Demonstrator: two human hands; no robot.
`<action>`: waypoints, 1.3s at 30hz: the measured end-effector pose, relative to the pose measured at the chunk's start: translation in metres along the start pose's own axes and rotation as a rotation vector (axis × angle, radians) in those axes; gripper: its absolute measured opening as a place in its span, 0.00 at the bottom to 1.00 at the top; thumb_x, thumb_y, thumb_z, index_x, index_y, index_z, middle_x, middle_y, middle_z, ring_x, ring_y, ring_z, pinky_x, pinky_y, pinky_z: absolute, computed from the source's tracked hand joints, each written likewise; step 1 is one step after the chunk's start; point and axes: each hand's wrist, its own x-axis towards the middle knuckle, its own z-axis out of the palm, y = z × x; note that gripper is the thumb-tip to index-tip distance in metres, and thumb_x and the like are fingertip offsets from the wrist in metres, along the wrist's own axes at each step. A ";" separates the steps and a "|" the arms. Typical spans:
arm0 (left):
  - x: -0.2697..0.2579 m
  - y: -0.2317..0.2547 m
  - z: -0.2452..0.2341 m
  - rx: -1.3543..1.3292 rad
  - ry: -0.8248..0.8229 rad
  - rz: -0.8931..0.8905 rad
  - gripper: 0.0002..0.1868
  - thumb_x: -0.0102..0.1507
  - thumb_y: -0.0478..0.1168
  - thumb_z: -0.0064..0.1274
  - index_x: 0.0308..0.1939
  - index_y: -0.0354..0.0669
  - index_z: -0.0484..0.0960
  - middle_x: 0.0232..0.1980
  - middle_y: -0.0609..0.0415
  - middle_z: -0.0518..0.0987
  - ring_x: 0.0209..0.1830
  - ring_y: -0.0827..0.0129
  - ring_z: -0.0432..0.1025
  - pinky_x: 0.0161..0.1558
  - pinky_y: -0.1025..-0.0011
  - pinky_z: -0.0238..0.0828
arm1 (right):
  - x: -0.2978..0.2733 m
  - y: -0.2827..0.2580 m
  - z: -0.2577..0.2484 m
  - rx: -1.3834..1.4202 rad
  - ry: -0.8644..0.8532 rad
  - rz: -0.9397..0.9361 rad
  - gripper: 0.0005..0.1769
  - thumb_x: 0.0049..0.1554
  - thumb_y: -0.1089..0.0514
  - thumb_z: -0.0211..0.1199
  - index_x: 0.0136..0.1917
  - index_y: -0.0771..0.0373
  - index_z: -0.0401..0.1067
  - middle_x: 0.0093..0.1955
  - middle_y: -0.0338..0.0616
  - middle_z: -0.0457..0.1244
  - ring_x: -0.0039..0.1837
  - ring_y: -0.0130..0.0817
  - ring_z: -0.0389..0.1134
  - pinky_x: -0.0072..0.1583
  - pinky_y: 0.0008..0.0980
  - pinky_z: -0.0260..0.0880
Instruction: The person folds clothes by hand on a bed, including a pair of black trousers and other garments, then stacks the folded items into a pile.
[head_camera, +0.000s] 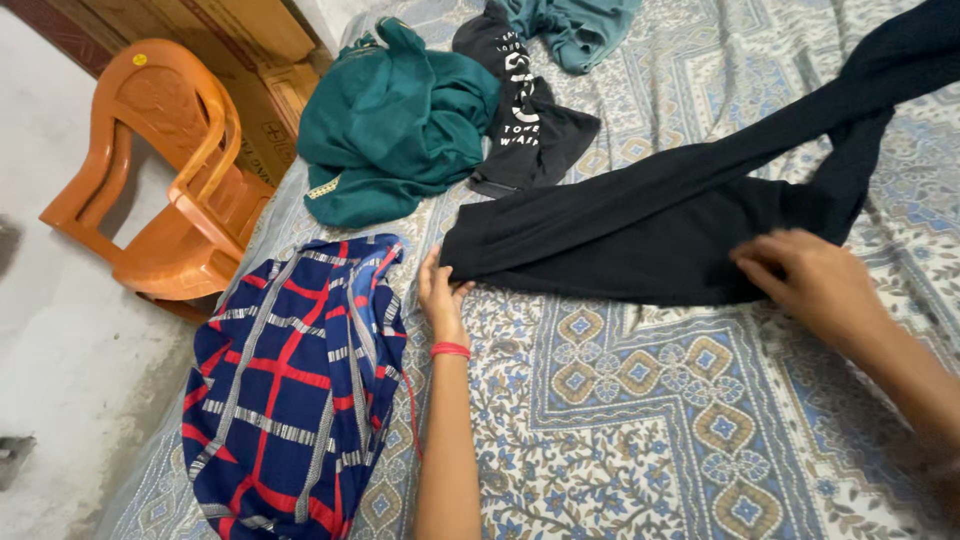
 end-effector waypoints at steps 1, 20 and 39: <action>-0.002 0.001 -0.001 -0.021 -0.024 0.002 0.25 0.64 0.35 0.45 0.67 0.46 0.73 0.62 0.56 0.77 0.44 0.67 0.75 0.39 0.67 0.76 | 0.011 -0.008 0.003 -0.003 0.140 -0.103 0.12 0.60 0.51 0.63 0.55 0.53 0.79 0.50 0.39 0.66 0.54 0.39 0.69 0.55 0.38 0.72; 0.008 -0.002 -0.016 -0.229 -0.147 -0.088 0.14 0.63 0.31 0.52 0.50 0.51 0.72 0.52 0.56 0.75 0.48 0.63 0.73 0.52 0.58 0.75 | -0.007 -0.023 0.018 0.156 0.372 -0.081 0.08 0.63 0.58 0.66 0.56 0.59 0.79 0.43 0.41 0.68 0.44 0.38 0.68 0.48 0.35 0.68; -0.021 0.041 -0.013 0.464 -0.376 0.335 0.23 0.57 0.20 0.40 0.47 0.38 0.85 0.53 0.52 0.76 0.51 0.63 0.75 0.52 0.71 0.80 | -0.017 -0.006 0.011 0.036 0.118 -0.068 0.12 0.66 0.52 0.58 0.58 0.58 0.75 0.42 0.48 0.66 0.50 0.45 0.68 0.54 0.44 0.67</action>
